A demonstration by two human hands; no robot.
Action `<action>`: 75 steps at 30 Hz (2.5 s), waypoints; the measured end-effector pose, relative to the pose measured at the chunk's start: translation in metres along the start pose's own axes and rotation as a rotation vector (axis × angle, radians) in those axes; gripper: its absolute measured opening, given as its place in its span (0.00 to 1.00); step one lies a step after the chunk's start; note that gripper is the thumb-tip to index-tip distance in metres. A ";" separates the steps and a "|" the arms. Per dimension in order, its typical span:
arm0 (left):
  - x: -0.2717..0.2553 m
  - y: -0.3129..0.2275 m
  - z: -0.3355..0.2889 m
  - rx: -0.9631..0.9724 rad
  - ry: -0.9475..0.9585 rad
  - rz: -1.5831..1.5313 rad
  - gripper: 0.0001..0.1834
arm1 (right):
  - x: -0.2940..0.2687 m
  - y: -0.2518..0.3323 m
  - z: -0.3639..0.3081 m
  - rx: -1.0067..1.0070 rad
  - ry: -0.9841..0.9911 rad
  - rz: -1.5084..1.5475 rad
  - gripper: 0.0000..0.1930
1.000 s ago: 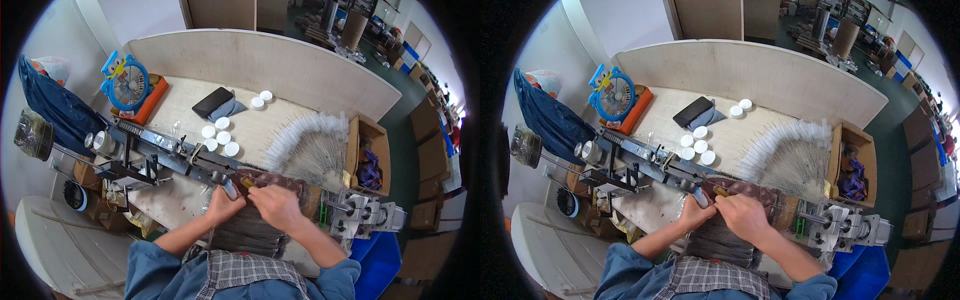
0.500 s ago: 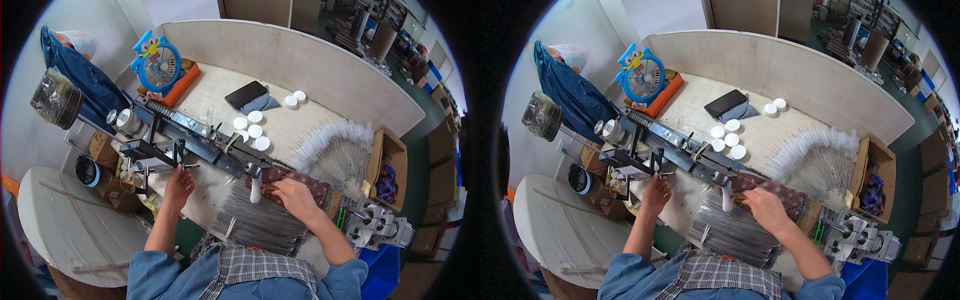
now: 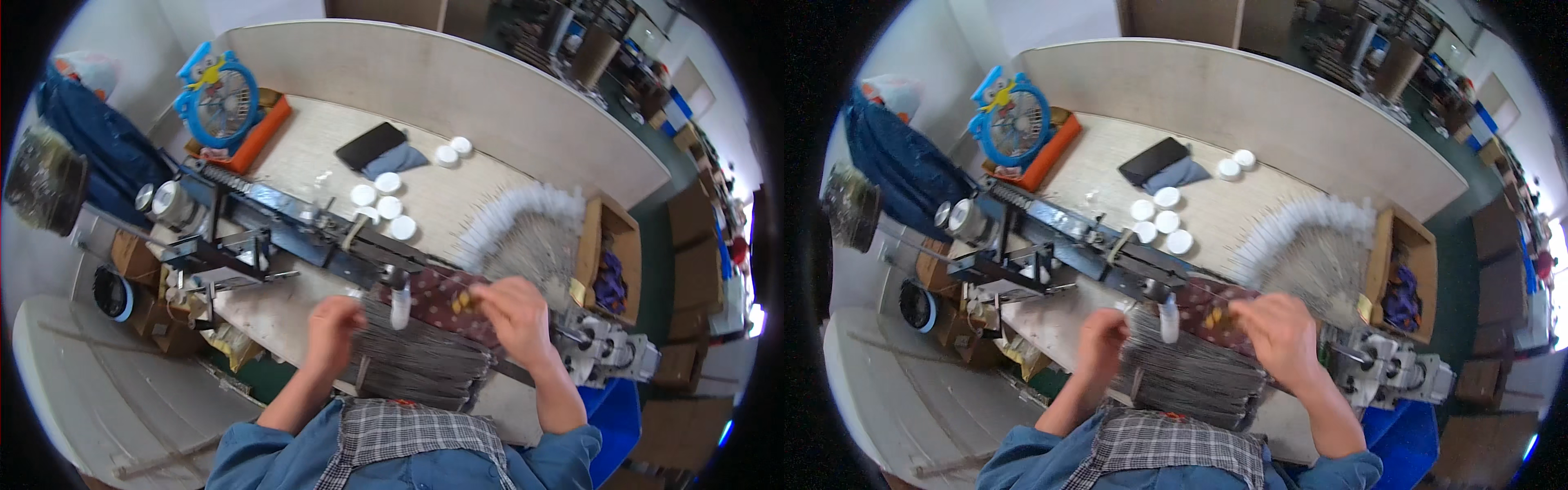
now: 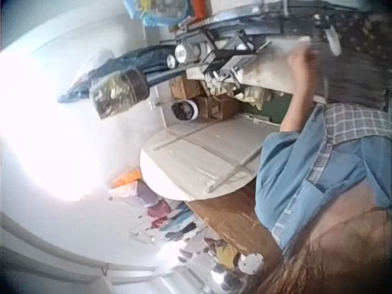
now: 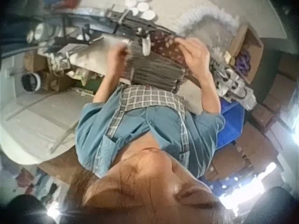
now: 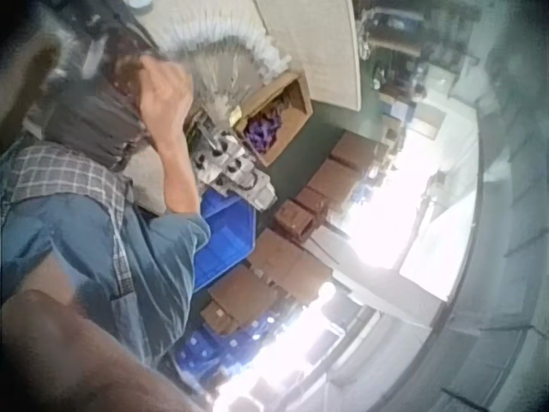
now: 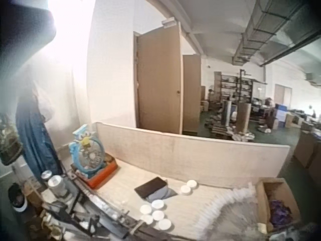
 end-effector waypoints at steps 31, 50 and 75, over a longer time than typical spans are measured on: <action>0.121 0.064 0.000 -0.046 0.115 0.070 0.12 | 0.038 -0.018 0.026 0.148 0.090 0.052 0.08; 0.127 0.076 0.000 -0.150 0.095 -0.260 0.16 | 0.024 0.007 0.013 0.175 -0.202 -0.175 0.16; 0.124 0.075 0.002 -0.085 0.065 -0.328 0.07 | 0.017 0.012 0.003 0.065 -0.204 -0.128 0.14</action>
Point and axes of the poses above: each hand's wrist, its own z-axis towards the middle knuckle, its own x-axis out of the palm, y = z × x, the point moved 10 cm from there along z, towards the middle knuckle, and after that the axes turned 13 degrees about -z, right-handed, at the moved point
